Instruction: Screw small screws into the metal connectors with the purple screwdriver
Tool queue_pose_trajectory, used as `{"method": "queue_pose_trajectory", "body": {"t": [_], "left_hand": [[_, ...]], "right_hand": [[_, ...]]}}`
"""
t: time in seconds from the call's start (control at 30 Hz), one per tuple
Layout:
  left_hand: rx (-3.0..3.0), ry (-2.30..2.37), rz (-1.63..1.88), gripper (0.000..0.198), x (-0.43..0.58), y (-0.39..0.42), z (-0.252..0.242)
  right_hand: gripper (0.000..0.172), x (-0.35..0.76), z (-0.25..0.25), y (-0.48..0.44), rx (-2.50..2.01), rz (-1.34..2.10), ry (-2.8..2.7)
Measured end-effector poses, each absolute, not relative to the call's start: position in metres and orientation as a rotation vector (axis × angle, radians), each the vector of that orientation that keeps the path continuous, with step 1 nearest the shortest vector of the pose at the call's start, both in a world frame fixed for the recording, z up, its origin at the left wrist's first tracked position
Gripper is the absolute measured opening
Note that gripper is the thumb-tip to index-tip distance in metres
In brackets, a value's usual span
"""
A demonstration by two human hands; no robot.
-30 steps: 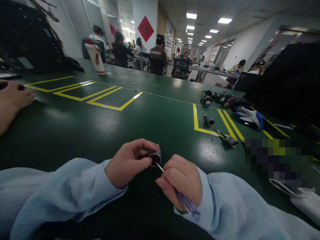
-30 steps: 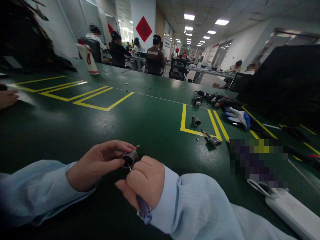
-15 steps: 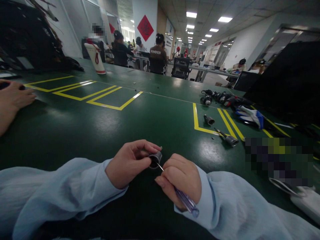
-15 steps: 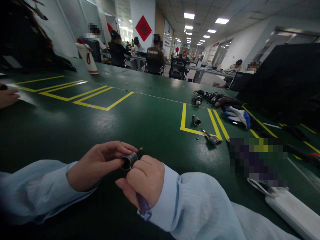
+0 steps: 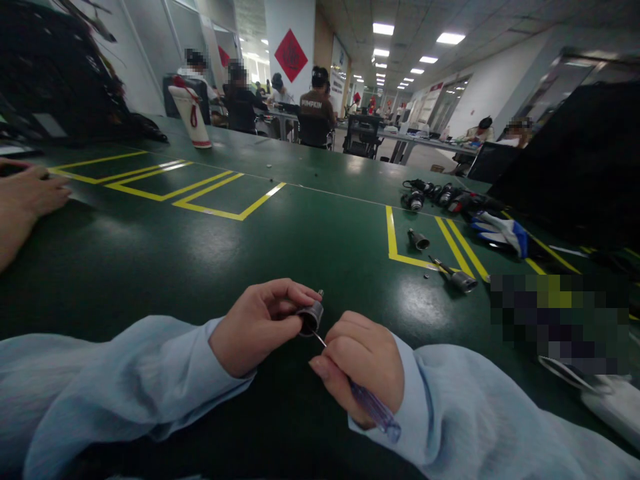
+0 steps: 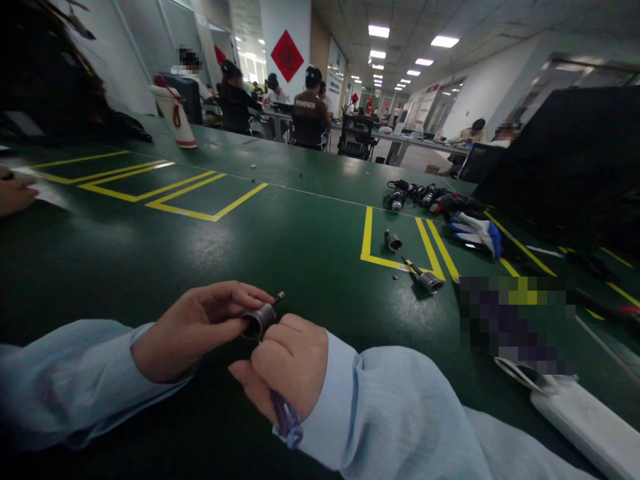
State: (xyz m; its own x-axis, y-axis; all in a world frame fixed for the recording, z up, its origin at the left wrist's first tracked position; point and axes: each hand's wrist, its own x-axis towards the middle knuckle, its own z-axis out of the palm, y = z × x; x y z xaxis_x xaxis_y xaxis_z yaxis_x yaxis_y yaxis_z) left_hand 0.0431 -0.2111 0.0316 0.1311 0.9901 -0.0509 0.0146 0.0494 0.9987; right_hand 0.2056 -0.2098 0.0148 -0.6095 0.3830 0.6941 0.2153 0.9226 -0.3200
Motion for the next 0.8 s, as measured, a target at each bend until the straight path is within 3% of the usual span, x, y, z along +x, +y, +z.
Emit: {"method": "queue_pose_trajectory", "body": {"t": [0.4, 0.8], "left_hand": [[1.237, 1.149, 1.07, 0.011, 0.036, -0.203, 0.028], [1.111, 1.198, 1.046, 0.016, 0.038, -0.206, 0.032]], "right_hand": [[0.04, 0.212, 0.019, -0.22, -0.748, 0.915, -2.049], [0.038, 0.21, 0.012, -0.218, -0.729, 0.799, -2.148]]}}
